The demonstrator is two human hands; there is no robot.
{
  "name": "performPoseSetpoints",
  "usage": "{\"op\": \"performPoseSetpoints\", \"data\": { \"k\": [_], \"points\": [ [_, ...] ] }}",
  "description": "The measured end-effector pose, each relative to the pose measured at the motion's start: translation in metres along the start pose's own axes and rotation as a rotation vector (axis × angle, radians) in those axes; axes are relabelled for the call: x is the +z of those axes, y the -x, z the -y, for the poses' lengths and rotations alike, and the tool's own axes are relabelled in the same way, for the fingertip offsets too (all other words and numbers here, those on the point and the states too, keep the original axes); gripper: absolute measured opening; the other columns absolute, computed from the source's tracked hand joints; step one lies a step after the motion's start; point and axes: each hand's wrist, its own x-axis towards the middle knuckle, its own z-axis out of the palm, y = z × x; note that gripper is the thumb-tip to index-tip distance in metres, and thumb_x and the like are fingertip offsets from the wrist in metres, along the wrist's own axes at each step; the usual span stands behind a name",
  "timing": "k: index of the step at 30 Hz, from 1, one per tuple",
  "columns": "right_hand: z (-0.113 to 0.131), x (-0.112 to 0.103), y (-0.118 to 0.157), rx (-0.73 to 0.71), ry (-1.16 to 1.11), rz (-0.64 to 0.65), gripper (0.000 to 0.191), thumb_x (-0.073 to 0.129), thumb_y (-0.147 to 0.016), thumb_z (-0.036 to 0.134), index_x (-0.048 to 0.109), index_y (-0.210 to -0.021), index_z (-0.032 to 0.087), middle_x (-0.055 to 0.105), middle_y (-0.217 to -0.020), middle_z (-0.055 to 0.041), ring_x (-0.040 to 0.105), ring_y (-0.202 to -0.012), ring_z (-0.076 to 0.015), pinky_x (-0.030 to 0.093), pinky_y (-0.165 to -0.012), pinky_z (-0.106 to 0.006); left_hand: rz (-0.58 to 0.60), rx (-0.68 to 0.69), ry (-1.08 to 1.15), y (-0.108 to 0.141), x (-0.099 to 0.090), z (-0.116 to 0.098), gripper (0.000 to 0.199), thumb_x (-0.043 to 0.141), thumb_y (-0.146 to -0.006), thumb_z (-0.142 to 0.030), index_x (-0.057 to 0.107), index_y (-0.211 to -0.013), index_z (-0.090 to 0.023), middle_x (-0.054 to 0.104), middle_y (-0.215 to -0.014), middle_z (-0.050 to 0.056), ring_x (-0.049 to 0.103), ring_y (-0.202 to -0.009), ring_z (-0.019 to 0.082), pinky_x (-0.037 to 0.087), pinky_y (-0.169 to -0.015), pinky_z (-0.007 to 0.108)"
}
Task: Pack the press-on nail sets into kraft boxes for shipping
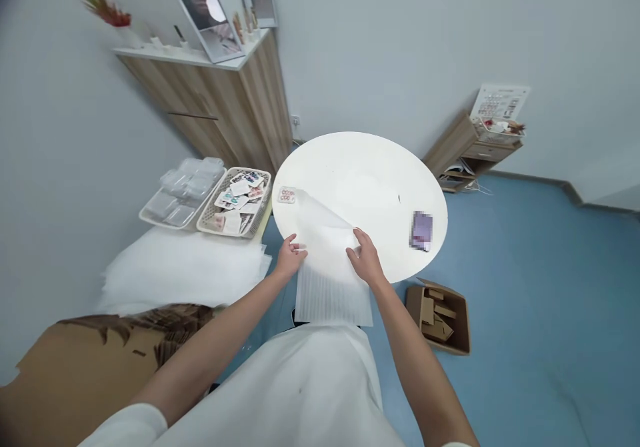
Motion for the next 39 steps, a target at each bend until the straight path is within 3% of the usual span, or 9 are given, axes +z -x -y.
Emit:
{"op": "performPoseSetpoints", "data": {
  "k": [4,11,16,20,24,27,32,36,39],
  "points": [
    [-0.038,-0.011,-0.006,0.064,0.018,-0.016,0.057,0.046,-0.076,0.032,0.031,-0.130,0.021,0.036,-0.133,-0.0079,0.032,-0.123,-0.0220,0.031,-0.099,-0.041,0.035,0.074,-0.115,-0.019,0.025,-0.006,0.064,0.059,-0.066,-0.018,0.033,-0.125,-0.021,0.055,-0.099,0.006,0.052,-0.060,0.006,0.043,-0.055,0.020],
    [-0.091,-0.012,-0.038,0.184,0.001,0.157,0.079,0.055,-0.071,0.042,0.012,-0.136,0.026,0.023,-0.140,-0.0074,0.045,-0.112,-0.0223,0.038,-0.092,-0.040,0.118,0.136,-0.367,-0.046,0.059,-0.016,0.045,0.052,-0.069,-0.012,0.053,-0.113,-0.022,0.057,-0.102,0.004,0.053,-0.071,0.010,0.045,-0.073,0.025],
    [-0.120,-0.009,-0.060,0.195,0.223,0.255,0.086,0.058,-0.068,0.042,0.010,-0.136,0.021,0.020,-0.142,-0.0106,0.022,-0.128,-0.0285,0.028,-0.096,-0.046,0.100,0.168,-0.496,-0.065,0.081,-0.019,0.043,0.049,-0.069,-0.011,0.055,-0.111,-0.021,0.057,-0.104,0.005,0.054,-0.075,0.014,0.044,-0.079,0.030],
    [-0.137,-0.005,-0.071,0.177,0.351,0.340,0.088,0.059,-0.068,0.040,0.007,-0.136,0.021,0.016,-0.143,-0.0111,0.016,-0.129,-0.0284,0.023,-0.097,-0.048,0.076,0.149,-0.528,-0.076,0.096,-0.018,0.045,0.049,-0.067,-0.008,0.055,-0.110,-0.021,0.056,-0.100,0.005,0.054,-0.079,0.015,0.043,-0.084,0.032],
    [-0.149,0.000,-0.077,0.160,0.413,0.378,0.086,0.058,-0.068,0.039,0.008,-0.135,0.021,0.012,-0.144,-0.0115,0.010,-0.131,-0.0278,0.019,-0.097,-0.048,0.087,0.144,-0.619,-0.084,0.105,-0.016,0.048,0.049,-0.066,-0.006,0.053,-0.113,-0.019,0.054,-0.099,0.006,0.054,-0.083,0.017,0.042,-0.086,0.033],
    [-0.151,0.000,-0.076,0.168,0.434,0.353,0.085,0.057,-0.069,0.043,0.010,-0.135,0.020,0.004,-0.144,-0.0132,0.005,-0.131,-0.0298,0.019,-0.096,-0.049,0.120,0.170,-0.729,-0.087,0.110,-0.015,0.052,0.047,-0.069,-0.007,0.046,-0.120,-0.018,0.049,-0.111,0.010,0.051,-0.097,0.021,0.040,-0.089,0.035],
    [-0.141,-0.004,-0.058,0.075,0.458,0.260,0.075,0.051,-0.074,0.042,0.015,-0.135,0.019,0.001,-0.145,-0.0138,0.001,-0.132,-0.0292,0.016,-0.097,-0.050,0.094,0.260,-0.950,-0.067,0.109,-0.013,0.057,0.048,-0.075,-0.019,0.033,-0.129,-0.017,0.029,-0.135,0.014,0.026,-0.124,0.031,0.024,-0.099,0.046],
    [-0.135,0.000,-0.041,-0.055,0.459,0.403,0.068,0.050,-0.075,0.038,0.021,-0.133,0.021,0.014,-0.144,-0.0108,0.007,-0.132,-0.0262,0.014,-0.100,-0.049,0.371,0.382,-1.084,-0.040,0.100,-0.007,0.055,0.049,-0.077,-0.028,0.034,-0.129,-0.022,0.023,-0.141,0.010,0.016,-0.130,0.028,0.008,-0.103,0.047],
    [-0.139,0.004,-0.043,-0.039,0.487,0.457,0.072,0.052,-0.073,0.041,0.020,-0.134,0.021,0.012,-0.144,-0.0103,0.006,-0.132,-0.0268,0.013,-0.100,-0.051,0.461,0.394,-1.152,-0.035,0.097,-0.005,0.057,0.049,-0.077,-0.032,0.032,-0.130,-0.024,0.022,-0.142,0.008,0.010,-0.131,0.027,0.004,-0.103,0.047]
  ]
}}
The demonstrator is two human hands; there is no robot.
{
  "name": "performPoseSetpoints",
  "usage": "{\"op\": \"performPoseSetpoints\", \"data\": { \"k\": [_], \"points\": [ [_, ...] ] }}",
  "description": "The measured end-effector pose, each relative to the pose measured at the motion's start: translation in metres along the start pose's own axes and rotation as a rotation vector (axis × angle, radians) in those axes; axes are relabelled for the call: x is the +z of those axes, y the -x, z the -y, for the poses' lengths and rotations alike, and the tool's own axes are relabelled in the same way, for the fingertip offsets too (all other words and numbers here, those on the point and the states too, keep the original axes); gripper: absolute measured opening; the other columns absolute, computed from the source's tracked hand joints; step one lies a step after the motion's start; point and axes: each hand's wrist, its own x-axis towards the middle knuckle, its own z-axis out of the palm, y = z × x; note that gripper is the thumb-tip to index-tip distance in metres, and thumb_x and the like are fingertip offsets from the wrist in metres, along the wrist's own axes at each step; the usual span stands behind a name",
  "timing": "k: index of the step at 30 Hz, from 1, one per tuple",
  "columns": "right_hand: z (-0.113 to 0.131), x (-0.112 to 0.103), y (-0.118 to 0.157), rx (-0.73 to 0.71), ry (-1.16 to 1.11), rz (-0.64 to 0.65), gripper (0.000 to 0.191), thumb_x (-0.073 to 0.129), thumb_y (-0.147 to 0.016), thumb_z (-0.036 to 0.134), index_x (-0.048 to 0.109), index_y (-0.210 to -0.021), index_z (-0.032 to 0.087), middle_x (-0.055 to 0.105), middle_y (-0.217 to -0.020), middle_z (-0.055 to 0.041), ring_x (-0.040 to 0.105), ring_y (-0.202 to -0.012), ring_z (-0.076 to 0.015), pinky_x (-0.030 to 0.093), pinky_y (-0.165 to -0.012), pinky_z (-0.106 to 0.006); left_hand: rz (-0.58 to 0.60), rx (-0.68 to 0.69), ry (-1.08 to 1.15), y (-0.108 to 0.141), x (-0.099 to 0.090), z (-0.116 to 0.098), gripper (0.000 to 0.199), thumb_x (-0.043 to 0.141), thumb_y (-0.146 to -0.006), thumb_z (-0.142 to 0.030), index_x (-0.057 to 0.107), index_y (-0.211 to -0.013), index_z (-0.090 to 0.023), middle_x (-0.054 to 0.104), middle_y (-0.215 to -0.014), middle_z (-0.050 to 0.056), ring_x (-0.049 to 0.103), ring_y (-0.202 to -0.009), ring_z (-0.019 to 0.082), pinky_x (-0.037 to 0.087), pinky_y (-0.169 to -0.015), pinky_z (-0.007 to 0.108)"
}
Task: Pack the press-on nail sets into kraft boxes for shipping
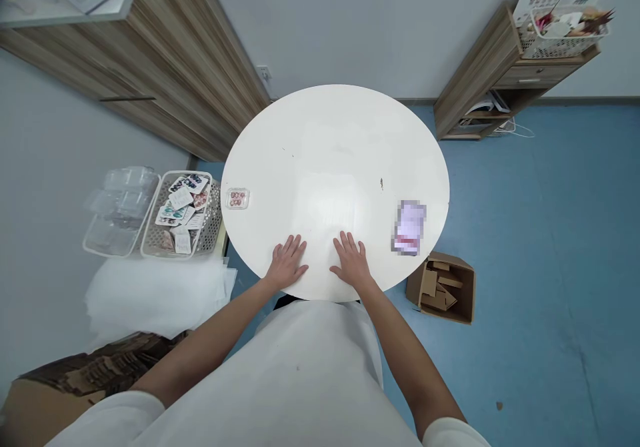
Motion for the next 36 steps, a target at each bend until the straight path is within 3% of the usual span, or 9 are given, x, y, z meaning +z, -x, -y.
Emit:
{"op": "performPoseSetpoints", "data": {
  "k": [9,16,19,22,24,28,31,36],
  "points": [
    [-0.015,-0.011,-0.028,0.004,0.021,0.036,0.077,0.052,-0.072,0.045,0.015,-0.135,0.022,0.007,-0.145,-0.0095,0.005,-0.132,-0.0267,0.010,-0.099,-0.054,0.055,-0.037,0.019,-0.034,-0.016,0.007,0.065,0.055,-0.073,-0.037,0.030,-0.132,-0.025,0.021,-0.142,0.008,0.004,-0.132,0.029,0.006,-0.104,0.047],
    [-0.013,-0.013,-0.023,0.033,0.006,0.039,0.077,0.051,-0.073,0.045,0.013,-0.135,0.022,0.004,-0.145,-0.0097,0.004,-0.132,-0.0279,0.012,-0.098,-0.054,0.043,0.007,0.042,-0.031,-0.014,0.012,0.064,0.051,-0.076,-0.038,0.026,-0.133,-0.024,0.015,-0.144,0.008,0.001,-0.132,0.028,0.000,-0.103,0.049],
    [-0.001,-0.018,-0.024,0.077,-0.028,-0.027,0.076,0.048,-0.074,0.049,0.014,-0.135,0.021,0.002,-0.145,-0.0110,0.004,-0.132,-0.0295,0.013,-0.098,-0.054,0.043,0.013,0.065,-0.026,-0.018,0.017,0.062,0.048,-0.078,-0.038,0.026,-0.133,-0.023,0.015,-0.144,0.008,0.002,-0.132,0.028,0.003,-0.103,0.049],
    [0.029,-0.026,-0.040,0.134,-0.099,-0.120,0.073,0.045,-0.076,0.050,0.014,-0.135,0.021,0.001,-0.145,-0.0122,0.005,-0.132,-0.0303,0.017,-0.096,-0.054,-0.022,-0.039,0.102,-0.019,-0.027,0.037,0.059,0.046,-0.079,-0.040,0.027,-0.133,-0.024,0.016,-0.143,0.008,0.004,-0.132,0.028,0.007,-0.103,0.048],
    [0.057,-0.031,-0.060,0.121,-0.182,-0.129,0.072,0.044,-0.076,0.050,0.015,-0.135,0.022,0.003,-0.145,-0.0118,0.009,-0.131,-0.0294,0.020,-0.096,-0.053,-0.118,-0.103,0.151,-0.015,-0.037,0.062,0.059,0.045,-0.080,-0.041,0.027,-0.133,-0.023,0.014,-0.144,0.010,0.005,-0.132,0.028,0.008,-0.103,0.049],
    [0.118,-0.035,-0.108,0.067,-0.423,-0.045,0.072,0.045,-0.075,0.053,0.017,-0.135,0.024,0.007,-0.145,-0.0082,0.016,-0.131,-0.0243,0.027,-0.098,-0.045,-0.302,-0.307,0.261,-0.012,-0.061,0.127,0.065,0.044,-0.079,-0.042,0.020,-0.135,-0.019,0.008,-0.144,0.012,0.005,-0.132,0.028,0.009,-0.103,0.048],
    [0.158,-0.032,-0.143,0.100,-0.632,0.029,0.072,0.049,-0.072,0.054,0.024,-0.133,0.024,0.014,-0.144,-0.0069,0.019,-0.130,-0.0230,0.031,-0.098,-0.041,-0.377,-0.373,0.418,-0.017,-0.078,0.170,0.067,0.045,-0.079,-0.038,0.016,-0.136,-0.018,0.009,-0.145,0.009,0.007,-0.132,0.025,0.012,-0.106,0.042],
    [0.210,-0.024,-0.186,0.218,-0.988,0.059,0.066,0.050,-0.074,0.048,0.029,-0.130,0.020,0.023,-0.141,-0.0077,0.029,-0.126,-0.0213,0.036,-0.096,-0.035,-0.399,-0.436,0.691,-0.034,-0.091,0.203,0.062,0.043,-0.078,-0.022,0.019,-0.135,-0.018,0.020,-0.142,0.006,0.019,-0.130,0.021,0.016,-0.107,0.036]
  ]
}}
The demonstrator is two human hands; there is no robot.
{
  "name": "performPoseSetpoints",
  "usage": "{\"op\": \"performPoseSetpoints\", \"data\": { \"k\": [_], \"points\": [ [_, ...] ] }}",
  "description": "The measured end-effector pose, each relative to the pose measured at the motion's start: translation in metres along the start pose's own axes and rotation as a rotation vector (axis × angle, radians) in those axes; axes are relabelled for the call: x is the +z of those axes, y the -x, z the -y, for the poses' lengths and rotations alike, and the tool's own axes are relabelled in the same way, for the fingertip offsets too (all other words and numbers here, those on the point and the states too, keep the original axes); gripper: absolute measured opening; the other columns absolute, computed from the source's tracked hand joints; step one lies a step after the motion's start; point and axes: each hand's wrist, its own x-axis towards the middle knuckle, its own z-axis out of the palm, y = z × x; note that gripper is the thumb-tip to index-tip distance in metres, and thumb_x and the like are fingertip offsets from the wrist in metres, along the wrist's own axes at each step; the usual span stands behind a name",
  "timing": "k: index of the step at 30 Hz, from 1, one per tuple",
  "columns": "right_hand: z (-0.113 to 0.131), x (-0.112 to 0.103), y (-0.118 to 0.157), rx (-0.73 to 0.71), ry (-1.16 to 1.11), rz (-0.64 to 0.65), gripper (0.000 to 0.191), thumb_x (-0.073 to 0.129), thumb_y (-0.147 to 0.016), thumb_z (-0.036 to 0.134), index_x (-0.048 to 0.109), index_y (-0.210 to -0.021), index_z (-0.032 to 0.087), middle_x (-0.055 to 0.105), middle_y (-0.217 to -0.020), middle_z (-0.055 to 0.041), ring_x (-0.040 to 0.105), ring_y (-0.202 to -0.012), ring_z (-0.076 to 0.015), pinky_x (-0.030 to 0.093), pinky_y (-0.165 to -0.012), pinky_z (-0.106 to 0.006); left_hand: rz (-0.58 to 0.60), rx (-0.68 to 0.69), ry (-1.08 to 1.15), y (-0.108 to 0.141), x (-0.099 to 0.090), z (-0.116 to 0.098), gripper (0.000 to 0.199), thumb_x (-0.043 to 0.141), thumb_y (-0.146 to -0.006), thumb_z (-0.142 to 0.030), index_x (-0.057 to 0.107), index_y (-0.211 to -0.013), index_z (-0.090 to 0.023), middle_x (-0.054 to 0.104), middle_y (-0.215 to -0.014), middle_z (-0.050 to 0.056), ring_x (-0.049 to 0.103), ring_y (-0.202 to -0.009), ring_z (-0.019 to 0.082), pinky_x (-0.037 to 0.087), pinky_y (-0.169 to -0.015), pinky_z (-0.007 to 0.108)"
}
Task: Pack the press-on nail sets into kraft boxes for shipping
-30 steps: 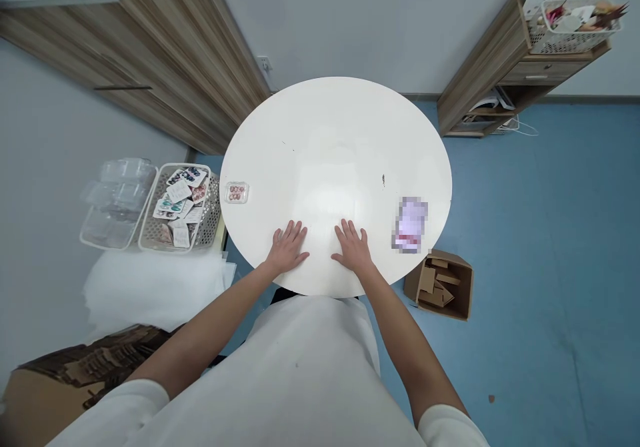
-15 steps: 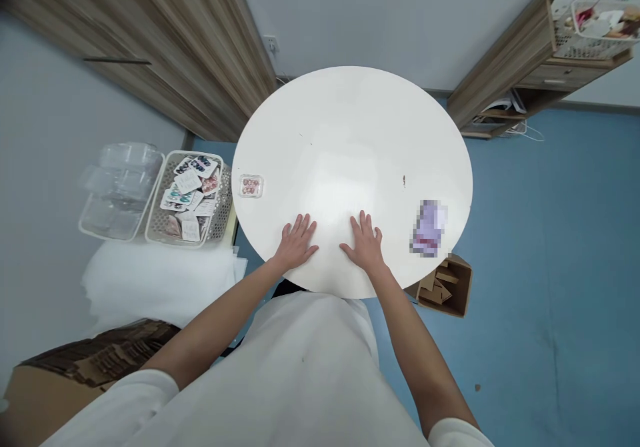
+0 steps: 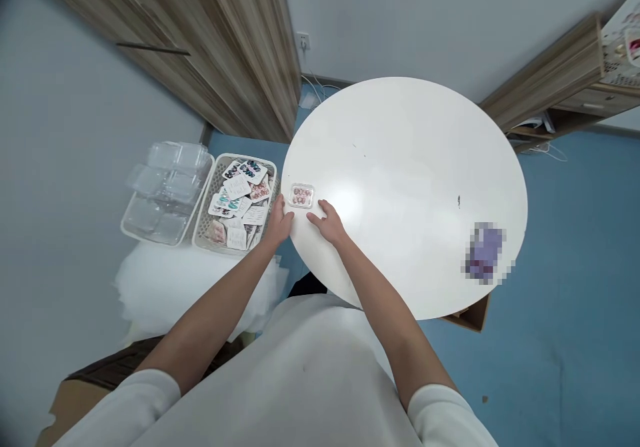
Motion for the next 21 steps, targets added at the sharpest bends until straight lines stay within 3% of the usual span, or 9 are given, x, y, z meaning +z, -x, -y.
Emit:
{"op": "performPoseSetpoints", "data": {
  "k": [5,11,16,21],
  "points": [
    [0.016,0.024,-0.011,0.000,-0.135,-0.003,0.062,0.053,-0.073,0.043,0.033,-0.127,0.020,0.036,-0.134,-0.0063,0.033,-0.123,-0.0211,0.036,-0.096,-0.035,0.048,-0.075,0.192,-0.009,0.004,0.001,0.060,0.040,-0.076,-0.016,0.025,-0.134,-0.018,0.033,-0.137,0.005,0.033,-0.124,0.020,0.027,-0.103,0.034],
    [0.013,0.021,-0.007,0.002,-0.190,-0.014,0.057,0.056,-0.070,0.037,0.040,-0.123,0.021,0.041,-0.130,-0.0051,0.039,-0.118,-0.0207,0.036,-0.095,-0.035,0.050,-0.074,0.272,-0.006,0.007,0.001,0.055,0.041,-0.074,-0.015,0.034,-0.129,-0.017,0.040,-0.132,0.007,0.040,-0.119,0.020,0.031,-0.100,0.035],
    [-0.006,0.003,0.014,0.033,-0.201,-0.091,0.062,0.059,-0.068,0.035,0.039,-0.125,0.022,0.030,-0.137,-0.0035,0.032,-0.122,-0.0208,0.036,-0.096,-0.034,0.086,-0.006,0.308,0.012,0.023,-0.012,0.053,0.041,-0.073,-0.014,0.038,-0.126,-0.017,0.046,-0.127,0.007,0.043,-0.115,0.021,0.033,-0.098,0.036],
    [-0.043,-0.038,0.056,0.027,-0.184,-0.187,0.061,0.060,-0.067,0.035,0.041,-0.125,0.024,0.025,-0.140,-0.0031,0.034,-0.123,-0.0209,0.037,-0.095,-0.034,0.182,0.070,0.275,0.048,0.060,-0.041,0.053,0.041,-0.073,-0.015,0.040,-0.125,-0.014,0.047,-0.126,0.008,0.045,-0.113,0.022,0.035,-0.096,0.037]
  ]
}}
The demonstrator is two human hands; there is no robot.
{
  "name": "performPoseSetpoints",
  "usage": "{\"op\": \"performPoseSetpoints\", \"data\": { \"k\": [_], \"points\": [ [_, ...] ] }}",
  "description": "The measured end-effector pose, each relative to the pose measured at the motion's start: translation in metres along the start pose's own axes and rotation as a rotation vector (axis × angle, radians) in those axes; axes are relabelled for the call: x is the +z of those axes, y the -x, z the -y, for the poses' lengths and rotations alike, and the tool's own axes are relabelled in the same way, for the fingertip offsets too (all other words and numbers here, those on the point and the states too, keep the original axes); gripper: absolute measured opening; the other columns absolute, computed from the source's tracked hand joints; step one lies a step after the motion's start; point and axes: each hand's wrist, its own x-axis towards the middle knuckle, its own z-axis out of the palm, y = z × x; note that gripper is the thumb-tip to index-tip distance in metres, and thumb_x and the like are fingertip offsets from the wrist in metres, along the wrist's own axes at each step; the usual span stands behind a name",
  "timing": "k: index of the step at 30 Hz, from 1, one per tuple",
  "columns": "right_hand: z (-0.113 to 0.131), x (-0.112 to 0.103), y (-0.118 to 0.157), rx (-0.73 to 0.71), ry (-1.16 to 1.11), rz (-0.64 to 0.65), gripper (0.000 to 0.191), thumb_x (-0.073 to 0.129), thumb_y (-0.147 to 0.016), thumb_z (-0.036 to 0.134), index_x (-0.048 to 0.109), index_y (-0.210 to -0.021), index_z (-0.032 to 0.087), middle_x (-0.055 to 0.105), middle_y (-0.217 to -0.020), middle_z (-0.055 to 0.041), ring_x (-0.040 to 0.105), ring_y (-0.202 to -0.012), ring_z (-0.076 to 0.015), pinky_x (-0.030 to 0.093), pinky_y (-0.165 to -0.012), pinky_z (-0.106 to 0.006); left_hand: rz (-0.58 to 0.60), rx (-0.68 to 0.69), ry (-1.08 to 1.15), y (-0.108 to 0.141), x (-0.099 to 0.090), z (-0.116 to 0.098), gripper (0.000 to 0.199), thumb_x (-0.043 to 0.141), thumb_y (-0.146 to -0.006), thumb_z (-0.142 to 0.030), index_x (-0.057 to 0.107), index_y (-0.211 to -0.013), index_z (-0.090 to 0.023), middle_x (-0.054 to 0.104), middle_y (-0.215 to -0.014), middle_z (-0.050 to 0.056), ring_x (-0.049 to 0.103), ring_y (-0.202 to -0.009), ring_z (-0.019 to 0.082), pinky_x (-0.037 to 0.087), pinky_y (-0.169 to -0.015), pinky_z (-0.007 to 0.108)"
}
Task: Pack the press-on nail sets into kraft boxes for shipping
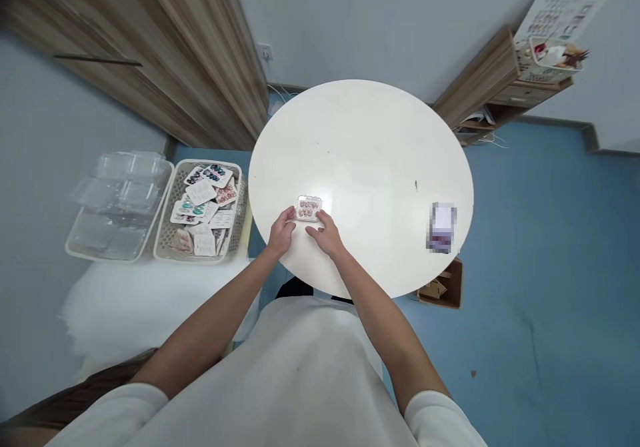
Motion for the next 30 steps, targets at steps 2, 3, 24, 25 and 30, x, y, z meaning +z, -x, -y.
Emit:
{"op": "performPoseSetpoints", "data": {
  "k": [2,3,24,25,30],
  "points": [
    [-0.014,-0.027,0.016,-0.014,0.013,-0.035,0.058,0.059,-0.068,0.034,0.043,-0.123,0.025,0.028,-0.139,-0.0031,0.035,-0.122,-0.0206,0.037,-0.095,-0.034,0.050,0.017,-0.018,0.013,0.023,-0.004,0.052,0.041,-0.073,-0.015,0.042,-0.124,-0.014,0.048,-0.125,0.008,0.047,-0.111,0.022,0.036,-0.095,0.037],
    [-0.021,-0.041,0.025,-0.018,0.019,-0.044,0.056,0.059,-0.068,0.033,0.044,-0.122,0.025,0.029,-0.139,-0.0032,0.036,-0.121,-0.0203,0.037,-0.095,-0.034,0.075,0.023,-0.024,0.020,0.035,-0.005,0.051,0.041,-0.073,-0.015,0.042,-0.124,-0.014,0.050,-0.123,0.008,0.048,-0.110,0.022,0.036,-0.095,0.037],
    [-0.109,-0.132,0.092,-0.106,0.245,0.054,0.052,0.053,-0.070,0.026,0.047,-0.121,0.019,0.028,-0.139,-0.0064,0.036,-0.122,-0.0212,0.037,-0.096,-0.035,0.176,-0.089,-0.126,0.103,0.132,0.005,0.051,0.041,-0.073,-0.015,0.042,-0.124,-0.017,0.049,-0.125,0.008,0.046,-0.114,0.020,0.035,-0.096,0.035],
    [-0.108,-0.131,0.091,-0.105,0.264,0.049,0.052,0.053,-0.070,0.026,0.047,-0.121,0.019,0.028,-0.140,-0.0065,0.036,-0.122,-0.0214,0.037,-0.096,-0.034,0.180,-0.088,-0.125,0.102,0.132,0.005,0.052,0.041,-0.073,-0.014,0.042,-0.125,-0.017,0.048,-0.125,0.008,0.046,-0.114,0.020,0.035,-0.096,0.035],
    [-0.107,-0.126,0.090,-0.081,0.350,0.032,0.054,0.051,-0.071,0.028,0.043,-0.124,0.019,0.026,-0.140,-0.0053,0.034,-0.123,-0.0209,0.038,-0.094,-0.032,0.220,-0.073,-0.158,0.096,0.132,0.007,0.052,0.041,-0.073,-0.014,0.040,-0.125,-0.018,0.049,-0.125,0.007,0.045,-0.114,0.019,0.036,-0.095,0.033]
  ]
}}
